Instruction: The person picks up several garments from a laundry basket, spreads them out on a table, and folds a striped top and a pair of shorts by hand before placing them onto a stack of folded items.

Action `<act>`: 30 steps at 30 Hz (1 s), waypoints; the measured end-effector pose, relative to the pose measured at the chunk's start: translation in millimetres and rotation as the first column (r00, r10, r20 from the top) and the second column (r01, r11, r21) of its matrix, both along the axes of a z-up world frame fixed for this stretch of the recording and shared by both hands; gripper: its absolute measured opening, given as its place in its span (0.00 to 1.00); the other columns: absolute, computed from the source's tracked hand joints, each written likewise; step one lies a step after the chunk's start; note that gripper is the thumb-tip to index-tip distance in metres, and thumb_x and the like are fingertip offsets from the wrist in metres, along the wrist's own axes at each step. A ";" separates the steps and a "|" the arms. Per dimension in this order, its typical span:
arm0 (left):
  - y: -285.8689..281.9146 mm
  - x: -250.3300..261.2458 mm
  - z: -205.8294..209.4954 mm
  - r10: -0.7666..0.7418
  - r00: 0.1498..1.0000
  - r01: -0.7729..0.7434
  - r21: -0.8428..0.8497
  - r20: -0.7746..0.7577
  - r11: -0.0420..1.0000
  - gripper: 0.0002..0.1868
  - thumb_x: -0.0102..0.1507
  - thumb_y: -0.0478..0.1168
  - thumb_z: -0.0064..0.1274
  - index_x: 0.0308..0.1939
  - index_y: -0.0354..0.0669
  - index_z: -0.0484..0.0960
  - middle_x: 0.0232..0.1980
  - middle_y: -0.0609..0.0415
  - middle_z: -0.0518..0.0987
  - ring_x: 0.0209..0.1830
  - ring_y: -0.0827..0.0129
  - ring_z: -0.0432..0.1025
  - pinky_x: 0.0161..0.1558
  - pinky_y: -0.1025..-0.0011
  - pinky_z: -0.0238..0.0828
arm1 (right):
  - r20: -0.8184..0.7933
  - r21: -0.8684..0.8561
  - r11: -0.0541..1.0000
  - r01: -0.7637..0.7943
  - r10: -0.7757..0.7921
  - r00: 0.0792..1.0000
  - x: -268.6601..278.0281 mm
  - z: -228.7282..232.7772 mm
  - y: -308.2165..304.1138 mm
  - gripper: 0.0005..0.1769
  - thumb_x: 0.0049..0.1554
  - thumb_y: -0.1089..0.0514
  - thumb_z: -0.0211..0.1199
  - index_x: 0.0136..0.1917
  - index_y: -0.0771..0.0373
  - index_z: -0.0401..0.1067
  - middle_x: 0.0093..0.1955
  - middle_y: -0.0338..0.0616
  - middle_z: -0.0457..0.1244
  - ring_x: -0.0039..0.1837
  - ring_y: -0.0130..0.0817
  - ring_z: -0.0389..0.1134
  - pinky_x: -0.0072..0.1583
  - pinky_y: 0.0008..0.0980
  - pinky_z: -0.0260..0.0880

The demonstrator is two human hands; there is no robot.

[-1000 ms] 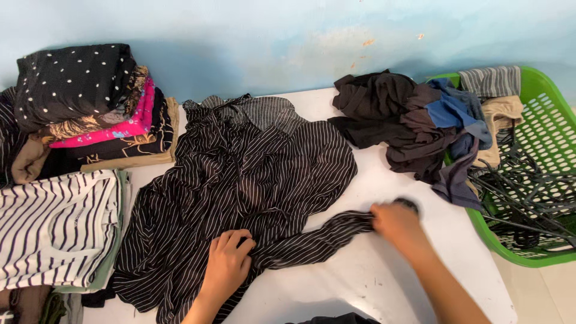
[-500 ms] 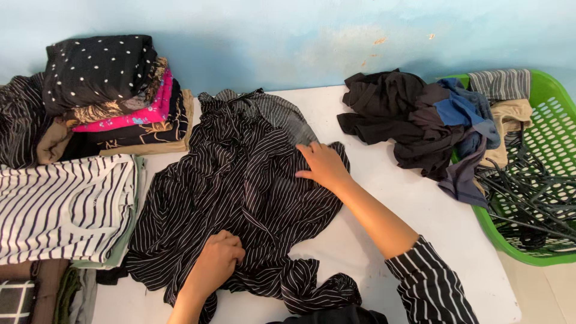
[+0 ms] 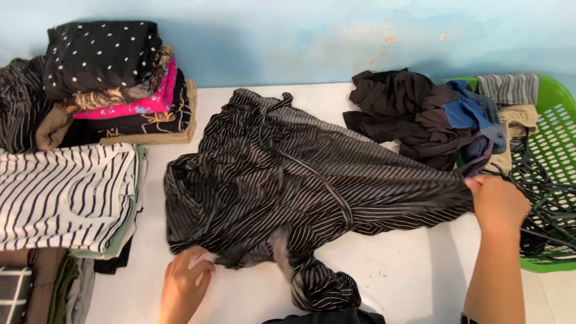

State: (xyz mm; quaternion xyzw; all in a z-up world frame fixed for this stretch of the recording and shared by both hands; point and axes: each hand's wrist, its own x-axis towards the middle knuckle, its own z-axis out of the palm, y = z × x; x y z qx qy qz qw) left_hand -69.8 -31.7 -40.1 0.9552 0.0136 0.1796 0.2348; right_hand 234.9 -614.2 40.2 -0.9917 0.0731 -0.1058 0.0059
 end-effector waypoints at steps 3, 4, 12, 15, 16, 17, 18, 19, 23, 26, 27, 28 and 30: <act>-5.4 -11.3 4.3 0.176 0.984 -0.176 -0.100 -0.006 0.979 0.08 0.53 0.28 0.55 0.33 0.45 0.81 0.52 0.52 0.81 0.53 0.56 0.75 0.53 0.61 0.72 | 0.104 -0.191 0.981 -0.015 0.036 0.994 -13.2 4.8 15.4 0.16 0.54 0.42 0.69 0.53 0.48 0.81 0.49 0.47 0.70 0.52 0.50 0.72 0.48 0.48 0.71; -10.2 -15.0 8.3 0.306 0.949 -0.311 -0.062 -0.081 0.948 0.08 0.54 0.31 0.58 0.36 0.44 0.83 0.49 0.53 0.82 0.49 0.56 0.75 0.51 0.59 0.71 | 0.152 -0.100 0.986 -0.133 0.148 0.977 -11.5 7.5 33.1 0.16 0.57 0.42 0.69 0.55 0.49 0.80 0.50 0.47 0.69 0.53 0.50 0.71 0.49 0.48 0.70; -52.0 27.9 20.7 0.243 0.967 -0.253 -0.160 -0.080 0.954 0.41 0.51 0.51 0.71 0.61 0.30 0.75 0.50 0.44 0.82 0.49 0.56 0.75 0.51 0.61 0.73 | 0.304 0.086 0.642 -0.762 0.711 0.634 43.3 -24.3 209.2 0.31 0.54 0.39 0.68 0.63 0.60 0.73 0.56 0.52 0.66 0.54 0.54 0.70 0.51 0.47 0.70; -54.1 58.6 8.6 0.182 0.965 -0.259 -0.573 -0.190 0.777 0.52 0.52 0.43 0.68 0.76 0.36 0.59 0.58 0.42 0.76 0.51 0.60 0.74 0.50 0.65 0.73 | 0.162 0.210 0.713 -0.669 0.649 0.743 55.1 -55.0 217.1 0.13 0.64 0.47 0.63 0.54 0.57 0.72 0.51 0.49 0.67 0.48 0.50 0.71 0.49 0.45 0.71; -51.4 63.3 2.5 0.179 0.965 -0.257 -0.572 -0.190 0.779 0.52 0.52 0.43 0.68 0.76 0.36 0.59 0.58 0.42 0.76 0.51 0.60 0.74 0.50 0.65 0.73 | 0.163 0.211 0.715 -0.667 0.647 0.745 56.6 -64.3 215.0 0.13 0.64 0.47 0.63 0.54 0.57 0.72 0.51 0.49 0.67 0.48 0.50 0.71 0.49 0.45 0.71; -47.7 72.5 -4.8 0.116 0.991 -0.132 -0.667 -0.069 0.734 0.47 0.57 0.37 0.64 0.77 0.34 0.57 0.66 0.42 0.69 0.61 0.60 0.67 0.59 0.64 0.66 | 0.131 0.212 0.745 -0.632 0.619 0.774 58.9 -70.7 209.7 0.13 0.65 0.46 0.61 0.53 0.57 0.70 0.46 0.50 0.68 0.46 0.52 0.71 0.47 0.48 0.70; -43.5 81.3 -13.0 0.062 0.996 0.002 -0.739 0.059 0.674 0.43 0.62 0.31 0.60 0.77 0.32 0.54 0.75 0.41 0.63 0.71 0.61 0.60 0.67 0.64 0.58 | 0.098 0.212 0.775 -0.596 0.590 0.802 60.4 -75.7 202.1 0.13 0.65 0.46 0.59 0.51 0.57 0.69 0.42 0.50 0.69 0.44 0.55 0.71 0.46 0.51 0.69; -38.6 89.5 -22.2 0.061 0.996 0.004 -0.739 0.061 0.674 0.43 0.62 0.31 0.60 0.77 0.32 0.54 0.75 0.41 0.63 0.71 0.61 0.60 0.67 0.64 0.58 | 0.100 0.211 0.775 -0.595 0.589 0.802 60.3 -80.7 191.5 0.13 0.65 0.46 0.59 0.51 0.57 0.69 0.42 0.50 0.69 0.44 0.55 0.71 0.46 0.51 0.69; 1.9 127.0 -47.4 0.196 0.969 -0.213 -0.910 -0.150 0.355 0.21 0.63 0.30 0.52 0.62 0.36 0.75 0.54 0.52 0.77 0.51 0.71 0.70 0.54 0.72 0.67 | 0.007 0.082 0.911 -0.403 0.404 0.915 39.6 -99.7 122.3 0.16 0.65 0.43 0.54 0.56 0.56 0.70 0.40 0.54 0.69 0.44 0.58 0.71 0.46 0.57 0.68; 49.3 123.9 -40.9 0.278 0.961 -0.144 -0.844 0.007 0.517 0.11 0.66 0.30 0.46 0.52 0.33 0.79 0.46 0.54 0.79 0.46 0.73 0.69 0.51 0.74 0.67 | -0.290 0.253 0.836 -0.488 0.546 0.786 -4.4 -100.2 63.9 0.10 0.59 0.51 0.57 0.50 0.52 0.76 0.43 0.47 0.73 0.48 0.49 0.73 0.51 0.49 0.70; 59.4 115.9 -36.9 0.260 0.966 -0.127 -0.838 0.019 0.531 0.12 0.67 0.29 0.45 0.53 0.32 0.78 0.47 0.54 0.79 0.47 0.74 0.69 0.52 0.75 0.67 | -0.408 0.393 0.765 -0.510 0.642 0.650 -12.5 -93.4 60.7 0.09 0.53 0.51 0.61 0.46 0.50 0.79 0.44 0.44 0.74 0.49 0.44 0.75 0.52 0.44 0.72; 66.9 107.5 -32.8 0.241 0.970 -0.109 -0.831 0.030 0.545 0.12 0.68 0.29 0.43 0.54 0.32 0.78 0.47 0.55 0.80 0.48 0.75 0.69 0.54 0.76 0.66 | -0.407 0.391 0.766 -0.510 0.641 0.650 -17.4 -80.6 62.1 0.09 0.53 0.51 0.61 0.46 0.50 0.79 0.44 0.44 0.74 0.49 0.44 0.75 0.52 0.44 0.72; 80.8 94.6 -23.7 0.248 0.968 -0.167 -0.827 -0.035 0.537 0.13 0.68 0.29 0.44 0.55 0.31 0.78 0.48 0.54 0.80 0.48 0.75 0.69 0.53 0.76 0.66 | -0.601 0.625 0.733 -0.270 0.672 0.433 -34.2 -44.9 70.9 0.13 0.52 0.45 0.70 0.46 0.52 0.82 0.43 0.44 0.73 0.47 0.40 0.76 0.51 0.38 0.75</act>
